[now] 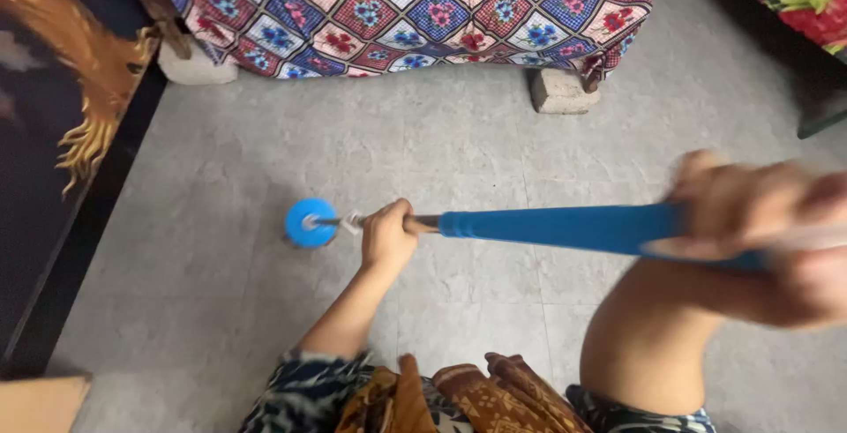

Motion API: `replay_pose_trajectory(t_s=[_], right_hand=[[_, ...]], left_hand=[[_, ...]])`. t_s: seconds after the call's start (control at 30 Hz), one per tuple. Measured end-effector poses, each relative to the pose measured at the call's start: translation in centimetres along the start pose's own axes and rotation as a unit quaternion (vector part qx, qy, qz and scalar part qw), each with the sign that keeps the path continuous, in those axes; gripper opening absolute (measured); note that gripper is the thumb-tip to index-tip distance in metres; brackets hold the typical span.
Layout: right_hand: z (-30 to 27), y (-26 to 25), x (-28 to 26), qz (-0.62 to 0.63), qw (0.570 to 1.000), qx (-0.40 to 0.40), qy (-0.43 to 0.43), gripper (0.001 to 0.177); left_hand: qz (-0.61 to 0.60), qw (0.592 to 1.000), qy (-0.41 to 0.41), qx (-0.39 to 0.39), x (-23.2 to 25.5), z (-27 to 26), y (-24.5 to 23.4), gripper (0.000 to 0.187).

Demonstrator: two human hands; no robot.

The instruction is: Mop the floor of a room using a spin mop and bucket.

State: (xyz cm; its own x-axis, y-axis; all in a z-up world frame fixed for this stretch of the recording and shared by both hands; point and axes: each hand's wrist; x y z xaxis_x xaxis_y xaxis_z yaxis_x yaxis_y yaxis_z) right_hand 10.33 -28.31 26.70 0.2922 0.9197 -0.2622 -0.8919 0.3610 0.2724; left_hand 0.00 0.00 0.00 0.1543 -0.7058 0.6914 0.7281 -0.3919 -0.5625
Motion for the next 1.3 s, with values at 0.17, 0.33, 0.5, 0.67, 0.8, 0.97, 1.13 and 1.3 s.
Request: replay_pose_trajectory(t_s=[0.17, 0.33, 0.5, 0.67, 0.8, 0.97, 1.13, 1.3], right_hand=[[-0.3, 3.8, 13.7, -0.197, 0.959, -0.133, 0.155, 0.015], [-5.2, -1.5, 31.1, -0.261, 0.914, -0.2, 0.236, 0.018], [0.8, -5.6, 38.1, -0.319, 0.926, -0.056, 0.193, 0.01], [5.3, -11.3, 43.8, -0.351, 0.922, 0.027, 0.159, 0.01], [9.1, -17.1, 47.6, -0.35, 0.919, 0.104, 0.147, 0.008], [14.4, -21.0, 54.0, -0.314, 0.937, 0.051, 0.145, 0.015], [17.8, -23.7, 63.7, -0.322, 0.932, -0.046, 0.158, 0.019], [18.7, -24.9, 72.6, -0.424, 0.892, 0.019, 0.156, 0.018]], left_hand=[[-0.102, 0.993, -0.039, 0.042, -8.9, 8.3, 10.9, 0.024], [-0.265, 0.961, -0.042, -0.069, -18.2, 16.1, 18.6, 0.029], [-0.352, 0.909, -0.012, -0.224, -17.8, 28.5, 20.1, 0.019], [-0.337, 0.899, 0.023, -0.28, -16.5, 37.7, 23.1, 0.016], [-0.294, 0.882, -0.007, -0.369, -14.6, 46.2, 24.7, 0.015], [-0.213, 0.891, 0.071, -0.394, -16.2, 55.3, 26.2, 0.016], [-0.203, 0.909, 0.052, -0.359, -22.3, 63.6, 29.1, 0.014], [-0.311, 0.884, 0.074, -0.342, -29.1, 70.7, 34.7, 0.012]])
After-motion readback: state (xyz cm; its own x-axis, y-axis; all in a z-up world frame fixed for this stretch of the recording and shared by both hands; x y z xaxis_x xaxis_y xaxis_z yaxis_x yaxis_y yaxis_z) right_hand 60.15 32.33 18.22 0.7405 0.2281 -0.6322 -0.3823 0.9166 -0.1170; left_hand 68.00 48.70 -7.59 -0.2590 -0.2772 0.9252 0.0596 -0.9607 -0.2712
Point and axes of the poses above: each hand's wrist, its own z-axis towards the middle knuckle, its own y-axis out of the palm, x = y × z, and after that the axes turned 1 degree about -y, right-handed
